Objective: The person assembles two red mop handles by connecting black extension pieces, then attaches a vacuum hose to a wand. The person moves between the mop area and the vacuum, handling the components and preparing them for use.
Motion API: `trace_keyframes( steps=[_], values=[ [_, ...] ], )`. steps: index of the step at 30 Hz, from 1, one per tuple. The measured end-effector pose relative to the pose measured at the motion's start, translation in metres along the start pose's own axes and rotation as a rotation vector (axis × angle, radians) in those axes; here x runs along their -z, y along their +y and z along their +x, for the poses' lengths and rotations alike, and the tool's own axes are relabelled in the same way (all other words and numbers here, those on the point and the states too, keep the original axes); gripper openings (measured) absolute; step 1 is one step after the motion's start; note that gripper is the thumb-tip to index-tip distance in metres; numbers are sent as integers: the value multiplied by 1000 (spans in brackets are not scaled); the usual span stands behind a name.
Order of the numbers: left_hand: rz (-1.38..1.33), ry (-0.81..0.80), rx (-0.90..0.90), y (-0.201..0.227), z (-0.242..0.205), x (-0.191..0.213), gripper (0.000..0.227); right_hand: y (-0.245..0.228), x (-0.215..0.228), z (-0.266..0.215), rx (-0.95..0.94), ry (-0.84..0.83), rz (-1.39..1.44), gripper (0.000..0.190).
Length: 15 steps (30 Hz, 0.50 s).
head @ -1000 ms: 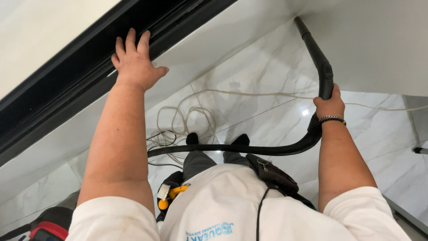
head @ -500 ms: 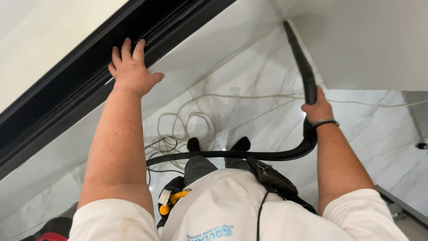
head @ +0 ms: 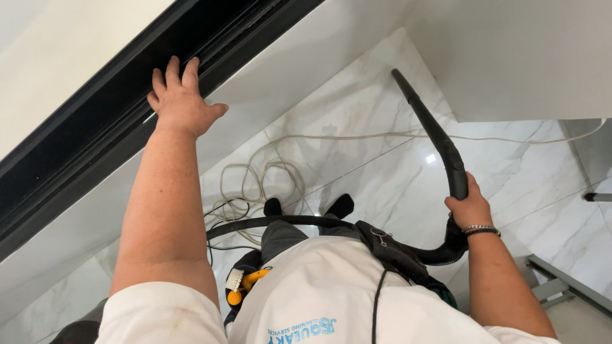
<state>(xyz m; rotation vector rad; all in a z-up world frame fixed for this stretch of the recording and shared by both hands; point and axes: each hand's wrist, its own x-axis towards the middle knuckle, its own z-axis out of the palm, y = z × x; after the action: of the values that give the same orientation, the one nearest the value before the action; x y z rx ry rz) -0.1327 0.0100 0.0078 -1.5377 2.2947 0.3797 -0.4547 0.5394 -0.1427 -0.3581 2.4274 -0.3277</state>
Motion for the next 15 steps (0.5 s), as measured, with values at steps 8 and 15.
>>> trace_keyframes(
  steps=[8, 15],
  values=[
    [-17, 9, -18, 0, -3, 1, 106, -25, 14, 13, -60, 16, 124, 90],
    [-22, 2, 2, 0, -4, 3, 105, 32, 20, -48, -157, -55, 230, 88]
  ],
)
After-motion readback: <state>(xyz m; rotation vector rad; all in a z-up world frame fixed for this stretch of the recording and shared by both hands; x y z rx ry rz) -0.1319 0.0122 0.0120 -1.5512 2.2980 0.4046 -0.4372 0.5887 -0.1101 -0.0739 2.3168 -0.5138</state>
